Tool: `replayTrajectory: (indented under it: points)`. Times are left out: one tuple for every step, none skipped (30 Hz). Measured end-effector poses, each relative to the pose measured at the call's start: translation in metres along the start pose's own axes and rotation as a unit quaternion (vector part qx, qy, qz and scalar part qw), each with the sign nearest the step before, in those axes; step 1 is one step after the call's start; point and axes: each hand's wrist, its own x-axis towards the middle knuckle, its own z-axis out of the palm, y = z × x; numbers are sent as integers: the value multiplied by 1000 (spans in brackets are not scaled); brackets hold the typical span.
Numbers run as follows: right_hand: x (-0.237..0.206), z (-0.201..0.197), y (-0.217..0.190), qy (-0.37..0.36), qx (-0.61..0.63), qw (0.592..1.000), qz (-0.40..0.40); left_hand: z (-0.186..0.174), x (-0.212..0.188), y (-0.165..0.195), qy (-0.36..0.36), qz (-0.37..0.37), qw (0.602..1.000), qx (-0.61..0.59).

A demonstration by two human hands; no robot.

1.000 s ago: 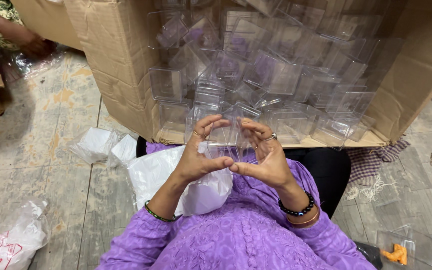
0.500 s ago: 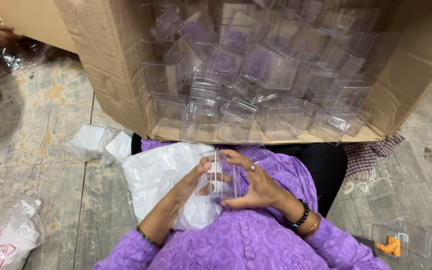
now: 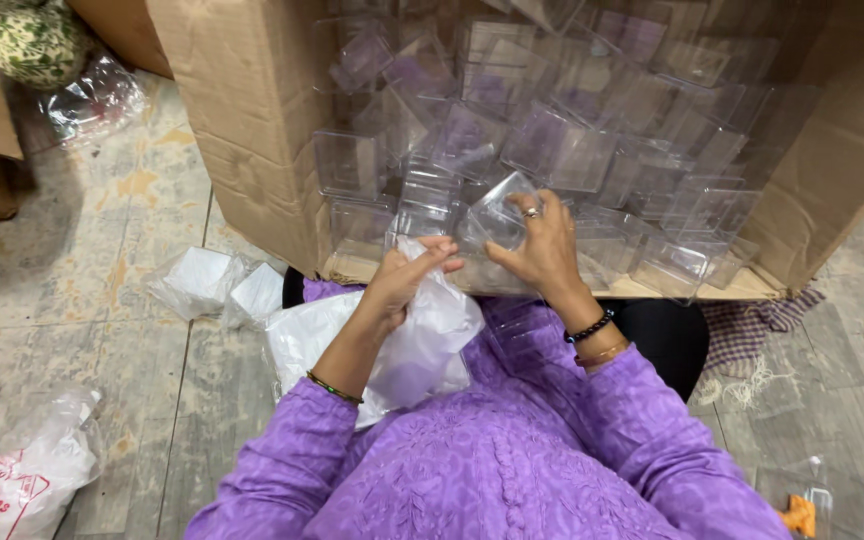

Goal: The person sits on the floor in front of a large cardboard box filled with clear plastic boxes. They place the boxes one at a time into thin plastic bags, gather and twist the bag closed, and set finished bags aside on the floor.

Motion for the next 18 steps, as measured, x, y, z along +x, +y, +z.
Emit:
replayTrajectory:
  points:
    - [5,6,3,-27,-11,1000,11,2,0,2,-16,44,999,-16]
    - [9,11,4,-56,-21,998,23,5,-1,5,-30,87,995,-32]
    - [9,14,3,-30,-83,996,-18,8,-4,8,9,110,994,3]
    - [7,15,-1,-2,-143,988,-59,12,-8,13,47,132,989,38]
    - [4,13,-6,26,-202,974,-100,16,-12,18,84,153,982,74]
    - [-1,9,-14,44,-42,996,-58,20,-17,22,110,182,970,119]
    - [-11,2,-23,59,119,991,-14,25,-22,26,135,209,955,164]
    - [-21,-6,-34,72,275,958,33,29,-26,29,158,233,937,207]
    - [-29,-13,-46,42,303,952,-7,34,-28,32,158,238,934,212]
    - [-35,-18,-59,13,329,943,-46,39,-30,35,158,244,932,217]
    - [-40,-22,-71,-16,356,931,-83,42,-30,36,157,248,929,224]
    - [-42,-25,-80,16,288,950,-122,44,-30,38,156,257,924,236]
    - [-42,-27,-86,48,216,962,-162,46,-30,40,155,268,918,247]
    - [-41,-27,-89,79,142,966,-203,46,-30,41,154,282,911,257]
    - [-39,-27,-89,75,189,968,-149,45,-30,42,132,289,916,244]
    - [-36,-24,-88,69,237,964,-97,43,-32,43,112,298,919,232]
    - [-33,-21,-84,62,284,956,-46,41,-34,43,92,308,921,220]
    - [-32,-16,-79,56,377,924,8,39,-37,43,83,285,928,227]
